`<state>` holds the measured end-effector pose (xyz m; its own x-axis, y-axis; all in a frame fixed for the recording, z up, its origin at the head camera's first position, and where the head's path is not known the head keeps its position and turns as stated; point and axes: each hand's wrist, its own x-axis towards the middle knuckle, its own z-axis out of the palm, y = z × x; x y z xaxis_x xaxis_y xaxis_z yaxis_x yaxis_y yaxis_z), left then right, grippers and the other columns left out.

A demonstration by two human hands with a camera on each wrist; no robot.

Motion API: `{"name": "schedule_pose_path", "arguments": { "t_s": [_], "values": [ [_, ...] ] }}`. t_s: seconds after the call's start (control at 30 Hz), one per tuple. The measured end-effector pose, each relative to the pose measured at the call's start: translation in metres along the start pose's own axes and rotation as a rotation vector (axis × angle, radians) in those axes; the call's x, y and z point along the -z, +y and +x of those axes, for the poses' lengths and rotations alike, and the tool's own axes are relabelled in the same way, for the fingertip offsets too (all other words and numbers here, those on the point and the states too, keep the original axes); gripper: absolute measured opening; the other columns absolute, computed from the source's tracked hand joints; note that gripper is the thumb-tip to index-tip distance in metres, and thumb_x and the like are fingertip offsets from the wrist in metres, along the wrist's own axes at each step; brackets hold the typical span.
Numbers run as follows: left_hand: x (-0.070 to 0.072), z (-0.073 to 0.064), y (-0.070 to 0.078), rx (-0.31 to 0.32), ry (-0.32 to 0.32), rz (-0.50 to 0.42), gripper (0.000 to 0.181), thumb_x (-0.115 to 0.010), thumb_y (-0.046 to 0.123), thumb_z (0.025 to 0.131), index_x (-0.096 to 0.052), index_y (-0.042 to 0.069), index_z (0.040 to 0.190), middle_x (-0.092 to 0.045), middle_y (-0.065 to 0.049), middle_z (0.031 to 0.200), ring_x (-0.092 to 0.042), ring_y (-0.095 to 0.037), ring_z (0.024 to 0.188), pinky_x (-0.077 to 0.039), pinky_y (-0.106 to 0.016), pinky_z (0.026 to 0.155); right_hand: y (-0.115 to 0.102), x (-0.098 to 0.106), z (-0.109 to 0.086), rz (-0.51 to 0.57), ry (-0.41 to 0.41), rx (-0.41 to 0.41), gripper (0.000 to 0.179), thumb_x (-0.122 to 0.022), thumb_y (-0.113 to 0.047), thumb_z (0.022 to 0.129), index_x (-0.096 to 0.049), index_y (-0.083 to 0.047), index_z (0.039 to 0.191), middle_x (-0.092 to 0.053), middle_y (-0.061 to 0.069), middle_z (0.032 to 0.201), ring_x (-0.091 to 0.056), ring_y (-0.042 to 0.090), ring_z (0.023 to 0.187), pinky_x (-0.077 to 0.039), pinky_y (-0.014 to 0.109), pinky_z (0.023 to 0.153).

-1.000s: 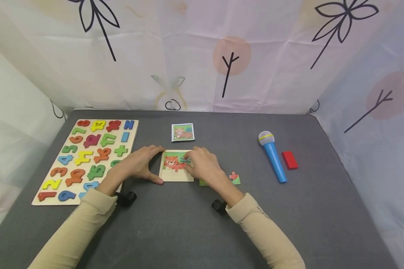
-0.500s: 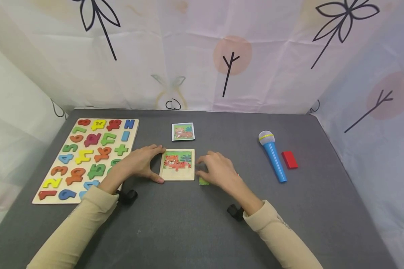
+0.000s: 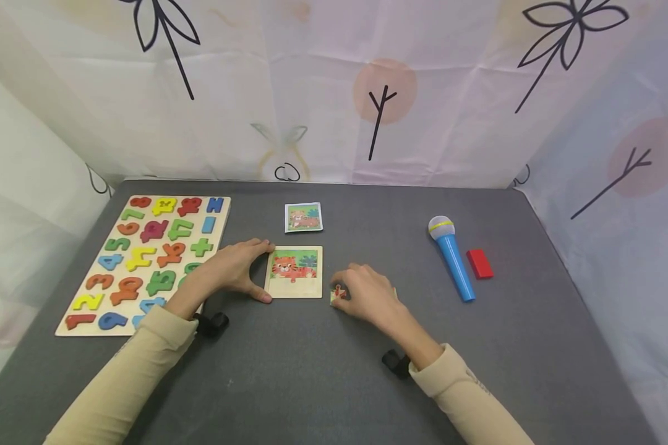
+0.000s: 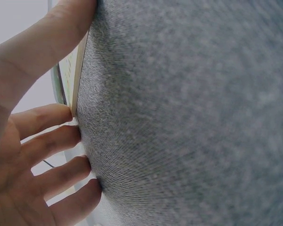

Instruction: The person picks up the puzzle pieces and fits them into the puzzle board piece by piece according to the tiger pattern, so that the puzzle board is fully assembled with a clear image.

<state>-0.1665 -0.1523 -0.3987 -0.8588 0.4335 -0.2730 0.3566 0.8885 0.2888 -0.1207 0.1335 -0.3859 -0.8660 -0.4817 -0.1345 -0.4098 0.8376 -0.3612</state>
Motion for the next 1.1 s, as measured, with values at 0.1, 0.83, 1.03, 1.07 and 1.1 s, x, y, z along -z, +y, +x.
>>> {"name": "schedule_pose_path", "arguments": {
  "t_s": [0.1, 0.83, 1.03, 1.07, 1.1],
  "values": [
    [0.0, 0.0, 0.0, 0.0, -0.003, -0.001, 0.11, -0.092, 0.057, 0.067, -0.045, 0.005, 0.153, -0.043, -0.024, 0.158, -0.044, -0.045, 0.146, -0.04, -0.06, 0.117, -0.001, -0.002, 0.0, 0.003, -0.007, 0.007, 0.033, -0.084, -0.024, 0.085, -0.077, -0.013, 0.115, -0.068, 0.004, 0.098, -0.054, 0.014, 0.08, -0.043, 0.028, 0.059],
    [0.0, -0.002, 0.001, -0.005, 0.011, -0.013, 0.11, -0.092, 0.055, 0.068, -0.045, 0.004, 0.152, -0.044, -0.024, 0.157, -0.045, -0.046, 0.144, -0.041, -0.061, 0.116, -0.006, -0.01, 0.003, -0.042, 0.016, 0.0, 0.025, -0.079, -0.016, 0.083, -0.078, -0.013, 0.108, -0.071, 0.005, 0.102, -0.058, 0.018, 0.084, -0.049, 0.034, 0.062],
    [0.0, -0.002, 0.0, -0.008, 0.014, -0.015, 0.11, -0.092, 0.055, 0.068, -0.045, 0.004, 0.152, -0.045, -0.024, 0.156, -0.046, -0.045, 0.143, -0.041, -0.061, 0.116, -0.008, -0.011, 0.004, -0.047, 0.032, 0.018, 0.024, -0.078, -0.015, 0.083, -0.079, -0.013, 0.107, -0.069, 0.002, 0.091, -0.053, 0.014, 0.077, -0.042, 0.027, 0.056],
    [0.0, -0.003, 0.0, -0.008, 0.015, -0.016, 0.11, -0.092, 0.055, 0.067, -0.045, 0.004, 0.152, -0.045, -0.024, 0.156, -0.046, -0.045, 0.143, -0.041, -0.061, 0.116, -0.008, -0.01, 0.005, -0.045, 0.035, 0.022, 0.024, -0.078, -0.015, 0.083, -0.079, -0.013, 0.107, -0.068, 0.001, 0.089, -0.052, 0.014, 0.076, -0.041, 0.026, 0.055],
    [0.0, -0.003, 0.0, -0.008, 0.016, -0.017, 0.11, -0.092, 0.055, 0.067, -0.045, 0.004, 0.152, -0.045, -0.023, 0.156, -0.046, -0.045, 0.143, -0.041, -0.061, 0.116, -0.009, -0.01, 0.005, -0.044, 0.038, 0.026, 0.024, -0.077, -0.015, 0.083, -0.079, -0.013, 0.107, -0.067, 0.001, 0.087, -0.051, 0.013, 0.075, -0.04, 0.026, 0.054]
  ]
}}
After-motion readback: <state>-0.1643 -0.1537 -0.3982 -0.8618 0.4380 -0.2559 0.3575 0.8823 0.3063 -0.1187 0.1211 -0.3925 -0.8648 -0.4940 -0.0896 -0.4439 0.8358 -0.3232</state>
